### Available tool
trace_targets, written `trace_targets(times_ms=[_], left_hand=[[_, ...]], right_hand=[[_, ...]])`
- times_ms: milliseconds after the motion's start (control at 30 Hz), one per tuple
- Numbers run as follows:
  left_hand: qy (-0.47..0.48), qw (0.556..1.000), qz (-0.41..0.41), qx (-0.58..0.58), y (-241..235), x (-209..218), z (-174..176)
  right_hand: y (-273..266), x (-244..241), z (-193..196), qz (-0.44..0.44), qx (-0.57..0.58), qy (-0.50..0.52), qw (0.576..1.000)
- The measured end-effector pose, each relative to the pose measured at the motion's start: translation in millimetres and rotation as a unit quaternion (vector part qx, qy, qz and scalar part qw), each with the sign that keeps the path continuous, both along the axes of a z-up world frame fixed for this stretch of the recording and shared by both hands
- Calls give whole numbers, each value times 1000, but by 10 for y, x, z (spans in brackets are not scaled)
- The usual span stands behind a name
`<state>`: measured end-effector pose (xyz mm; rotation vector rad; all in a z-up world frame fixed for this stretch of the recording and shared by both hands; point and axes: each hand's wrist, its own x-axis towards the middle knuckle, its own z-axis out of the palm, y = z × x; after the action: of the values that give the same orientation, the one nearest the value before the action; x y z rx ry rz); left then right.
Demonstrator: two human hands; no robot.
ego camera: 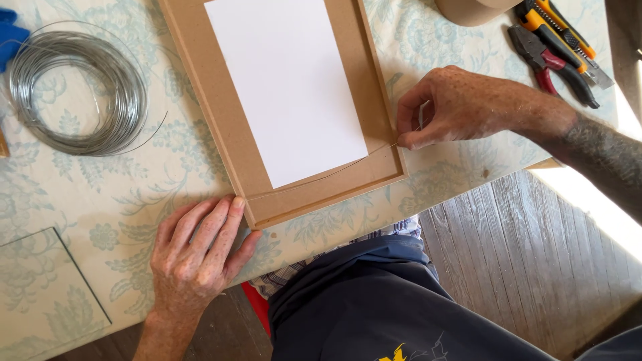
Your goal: Attaching a hanging wire to a picture frame using pliers and wire
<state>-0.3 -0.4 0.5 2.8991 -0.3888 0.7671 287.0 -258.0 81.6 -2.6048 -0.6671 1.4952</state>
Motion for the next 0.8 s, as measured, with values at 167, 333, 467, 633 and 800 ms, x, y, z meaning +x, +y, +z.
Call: trace_targets(times_ms=[167,333,467,633,800], left_hand=[[-5,1000,0,-12,-3,-1,-7],[-5,1000,0,-21,3,-14,-37],[-8,1000,0,-21,-5,-2,-20],[-12,1000,2,-16,-8,4,-34],[-3,1000,1,-20,-6,6,-12]], right_hand=[[40,-20,41,-18,3,8,1000],[101,-35,100,-44,-18,6,999],[132,-2,104,10,-42,-6,999],[182,-5,175,15,-48,7,999],[188,12,152,25,-53,2,998]])
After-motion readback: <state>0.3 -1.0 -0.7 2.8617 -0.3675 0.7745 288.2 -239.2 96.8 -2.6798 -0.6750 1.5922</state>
